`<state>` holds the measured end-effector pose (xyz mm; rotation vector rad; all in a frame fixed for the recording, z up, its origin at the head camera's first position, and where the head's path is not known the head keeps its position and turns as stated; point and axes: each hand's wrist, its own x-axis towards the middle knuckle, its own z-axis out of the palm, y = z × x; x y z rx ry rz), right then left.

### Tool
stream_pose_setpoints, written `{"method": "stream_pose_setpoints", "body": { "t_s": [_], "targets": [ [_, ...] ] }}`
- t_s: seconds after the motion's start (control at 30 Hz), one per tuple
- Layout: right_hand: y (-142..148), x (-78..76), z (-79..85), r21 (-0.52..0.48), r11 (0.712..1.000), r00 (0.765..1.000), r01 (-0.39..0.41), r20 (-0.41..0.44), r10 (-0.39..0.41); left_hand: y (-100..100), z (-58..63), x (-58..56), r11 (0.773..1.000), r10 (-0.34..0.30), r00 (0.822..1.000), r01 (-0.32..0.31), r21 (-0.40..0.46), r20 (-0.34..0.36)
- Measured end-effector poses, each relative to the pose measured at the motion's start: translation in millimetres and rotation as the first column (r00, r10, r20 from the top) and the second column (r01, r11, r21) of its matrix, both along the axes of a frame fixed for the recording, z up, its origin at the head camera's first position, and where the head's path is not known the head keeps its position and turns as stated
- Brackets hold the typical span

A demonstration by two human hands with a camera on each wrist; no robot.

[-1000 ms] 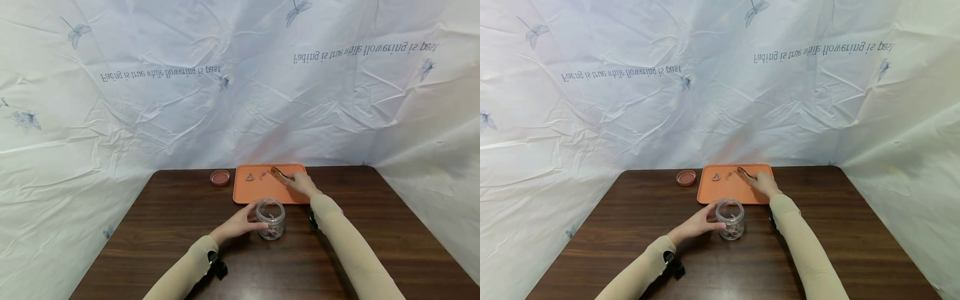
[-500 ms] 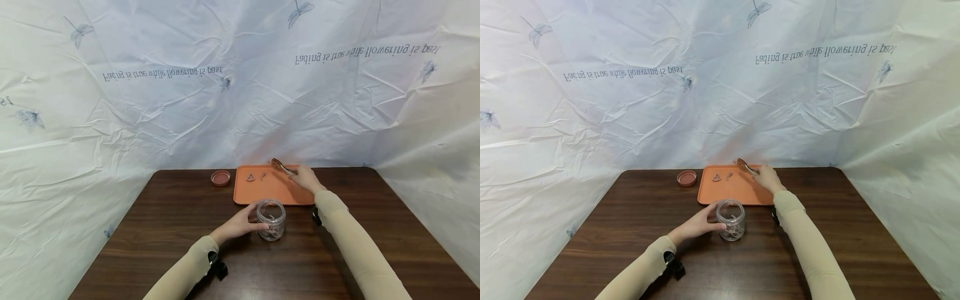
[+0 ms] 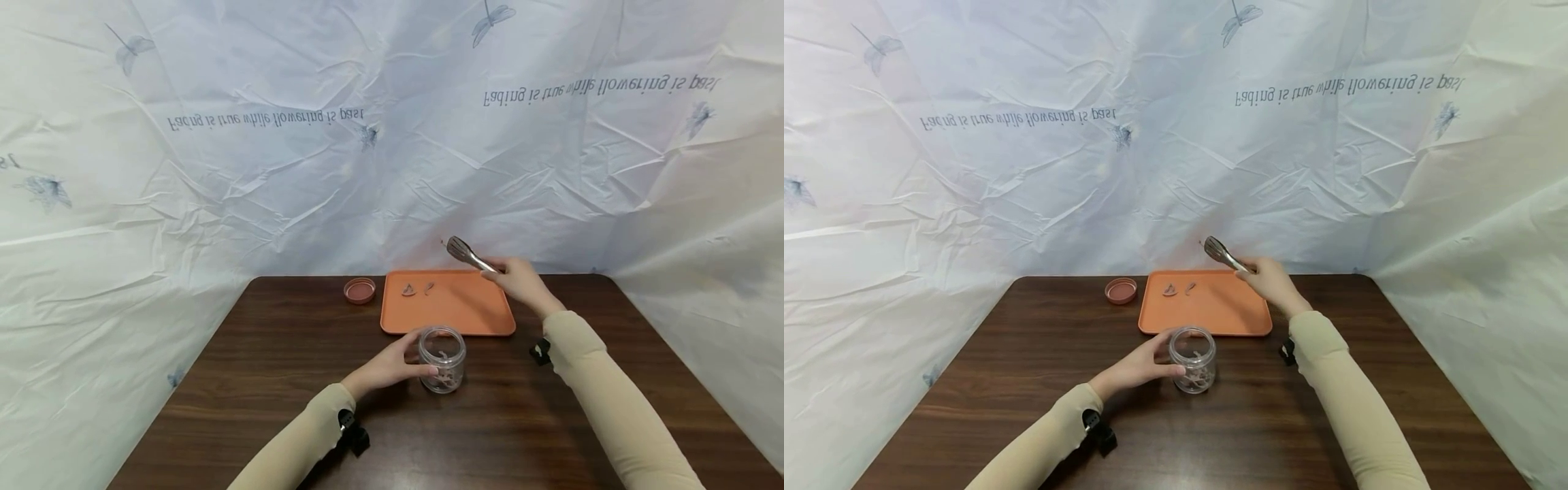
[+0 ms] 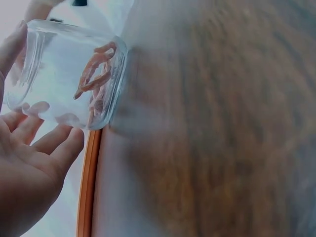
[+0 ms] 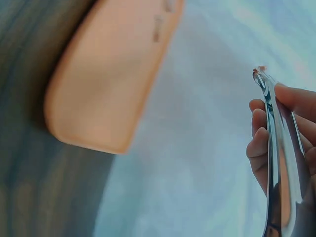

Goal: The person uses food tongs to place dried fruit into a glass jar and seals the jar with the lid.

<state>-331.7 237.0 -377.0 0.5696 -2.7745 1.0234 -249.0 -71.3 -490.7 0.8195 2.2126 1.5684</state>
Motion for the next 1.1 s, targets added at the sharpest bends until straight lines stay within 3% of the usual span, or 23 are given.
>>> {"method": "stream_pose_setpoints", "body": {
  "t_s": [0.3, 0.53, 0.77, 1.1],
  "targets": [
    [12.4, 43.5, 49.8, -0.005, 1.0, 0.995, -0.03, -0.1, 0.03, -0.5, 1.5, 0.0, 0.999, 0.013, 1.0, -0.013, -0.039, -0.009],
    [12.8, 71.9, 73.7, 0.008, 0.999, 0.97, -0.049, -0.239, 0.05, -2.6, 2.2, 1.1, 1.0, 0.01, 1.0, -0.01, -0.027, -0.012],
    [14.4, 92.0, 73.8, 0.005, 0.996, 0.958, -0.087, -0.275, 0.085, -2.1, 1.6, 2.6, 0.999, 0.022, 1.0, -0.022, -0.034, 0.003],
    [25.8, 123.2, 68.1, 0.018, 0.995, 0.97, -0.094, -0.222, 0.096, -0.3, 1.8, 1.3, 0.999, 0.016, 1.0, -0.016, -0.033, 0.001]
  ]
}}
